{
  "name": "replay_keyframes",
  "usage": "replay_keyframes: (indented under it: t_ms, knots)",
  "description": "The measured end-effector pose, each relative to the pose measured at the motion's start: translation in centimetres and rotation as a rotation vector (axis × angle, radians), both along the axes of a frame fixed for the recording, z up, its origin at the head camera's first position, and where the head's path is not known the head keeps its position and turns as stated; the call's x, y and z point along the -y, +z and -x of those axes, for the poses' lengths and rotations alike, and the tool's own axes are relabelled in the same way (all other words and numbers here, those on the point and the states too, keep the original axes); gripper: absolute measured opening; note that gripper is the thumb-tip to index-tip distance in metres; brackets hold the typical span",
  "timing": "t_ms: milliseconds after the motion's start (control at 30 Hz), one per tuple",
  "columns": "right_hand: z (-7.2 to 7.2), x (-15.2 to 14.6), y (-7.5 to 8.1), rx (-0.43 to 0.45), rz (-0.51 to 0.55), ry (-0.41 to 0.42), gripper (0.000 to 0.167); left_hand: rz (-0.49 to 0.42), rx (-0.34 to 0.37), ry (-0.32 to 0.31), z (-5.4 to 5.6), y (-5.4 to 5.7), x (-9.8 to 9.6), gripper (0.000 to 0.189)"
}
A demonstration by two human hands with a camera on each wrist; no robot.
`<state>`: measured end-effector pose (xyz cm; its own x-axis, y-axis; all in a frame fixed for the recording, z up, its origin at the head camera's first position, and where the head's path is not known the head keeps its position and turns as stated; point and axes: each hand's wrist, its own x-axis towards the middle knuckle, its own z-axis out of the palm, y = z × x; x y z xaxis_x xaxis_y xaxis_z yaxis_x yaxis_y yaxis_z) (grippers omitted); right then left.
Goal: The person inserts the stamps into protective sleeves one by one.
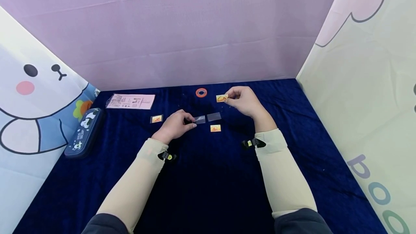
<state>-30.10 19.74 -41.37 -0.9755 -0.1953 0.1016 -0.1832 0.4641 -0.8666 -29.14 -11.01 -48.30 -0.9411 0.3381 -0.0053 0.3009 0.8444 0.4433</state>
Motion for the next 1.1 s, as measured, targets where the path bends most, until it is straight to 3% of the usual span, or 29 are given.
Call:
replay_keyframes:
  t_ms: [433, 700, 900, 1100]
  knots:
    - [-0.1, -0.1, 0.3, -0.015, -0.009, -0.008, 0.009, 0.008, -0.016, 0.035, 0.0, 0.5, -0.3, 0.030]
    - [0.0, -1.2, 0.5, -0.014, 0.002, -0.068, 0.011, 0.077, -0.005, 0.012, 0.9, 0.7, -1.3, 0.038]
    - [0.1, -2.2, 0.6, -0.027, 0.021, -0.099, 0.015, 0.139, -0.005, 0.011, 1.3, 0.8, -2.0, 0.038]
    - [0.1, -2.6, 0.7, -0.034, 0.048, -0.114, 0.016, 0.122, -0.012, 0.029, 1.5, 0.7, -2.1, 0.033]
